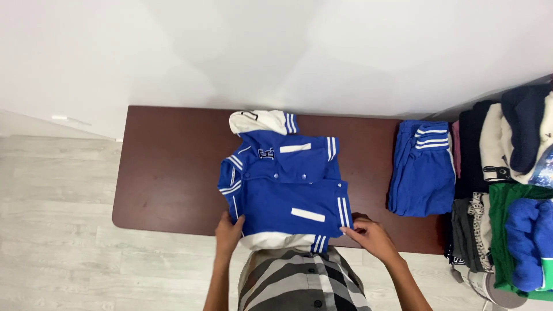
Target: Folding a pair of blue pants and a blue and white varsity jacket on a table.
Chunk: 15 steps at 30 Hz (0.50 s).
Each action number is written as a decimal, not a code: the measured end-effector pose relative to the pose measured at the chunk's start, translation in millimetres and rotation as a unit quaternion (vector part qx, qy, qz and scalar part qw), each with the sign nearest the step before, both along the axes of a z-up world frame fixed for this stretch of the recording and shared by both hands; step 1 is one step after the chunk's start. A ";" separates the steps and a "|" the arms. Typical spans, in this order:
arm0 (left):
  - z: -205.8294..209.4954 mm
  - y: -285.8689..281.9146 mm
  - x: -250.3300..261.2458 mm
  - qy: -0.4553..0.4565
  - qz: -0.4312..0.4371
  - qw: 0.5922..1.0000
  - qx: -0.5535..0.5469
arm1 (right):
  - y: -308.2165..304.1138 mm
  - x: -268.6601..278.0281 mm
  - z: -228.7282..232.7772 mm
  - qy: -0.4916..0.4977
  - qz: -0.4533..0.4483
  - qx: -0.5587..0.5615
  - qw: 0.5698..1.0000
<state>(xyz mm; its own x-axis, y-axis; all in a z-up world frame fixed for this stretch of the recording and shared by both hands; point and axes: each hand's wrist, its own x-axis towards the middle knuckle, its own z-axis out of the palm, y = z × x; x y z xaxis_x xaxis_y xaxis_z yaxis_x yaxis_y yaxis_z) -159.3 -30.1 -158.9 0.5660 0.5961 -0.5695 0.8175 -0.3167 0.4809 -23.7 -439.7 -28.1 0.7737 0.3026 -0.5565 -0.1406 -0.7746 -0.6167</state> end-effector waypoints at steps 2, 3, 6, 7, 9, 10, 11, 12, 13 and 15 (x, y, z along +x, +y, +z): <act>77.5 4.2 21.9 -0.003 0.021 1.000 0.007 | -13.8 14.8 -19.4 -0.007 -0.046 0.015 0.999; 116.4 6.2 29.9 -0.002 0.048 0.999 0.016 | -20.4 21.6 -29.6 -0.011 -0.086 0.032 0.996; 103.1 48.6 62.2 -0.155 -0.045 0.960 0.229 | 2.2 74.4 -16.1 -0.139 -0.145 0.060 0.978; 111.7 53.8 87.9 -0.154 -0.044 0.960 0.230 | 11.4 98.4 -29.9 -0.139 -0.144 0.061 0.978; 130.8 65.8 143.1 -0.247 -0.131 0.940 0.198 | 31.8 151.3 -55.3 -0.061 -0.232 0.213 0.947; 120.9 69.0 160.5 -0.250 -0.129 0.938 0.201 | 42.3 164.3 -72.0 -0.064 -0.229 0.216 0.947; 111.1 72.7 177.7 -0.175 -0.137 0.965 0.138 | 53.3 177.3 -88.4 -0.024 -0.237 0.220 0.946; 101.1 77.0 195.8 -0.099 -0.143 0.982 0.073 | 64.8 191.2 -105.0 0.017 -0.245 0.223 0.943; 100.9 74.3 204.7 -0.100 -0.141 0.982 0.073 | 68.7 199.4 -125.5 0.016 -0.243 0.223 0.944; 98.0 68.7 222.5 -0.025 -0.202 0.979 -0.020 | 76.0 215.3 -168.5 -0.008 -0.234 0.209 0.949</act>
<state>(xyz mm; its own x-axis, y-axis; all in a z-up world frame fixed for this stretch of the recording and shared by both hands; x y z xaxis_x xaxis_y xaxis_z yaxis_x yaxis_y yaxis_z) 63.2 38.7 -60.9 0.7794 0.2952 -0.5526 0.6036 -0.5902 0.5361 191.5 -363.6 -196.6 0.8852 0.1156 -0.4507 -0.3972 -0.3165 -0.8614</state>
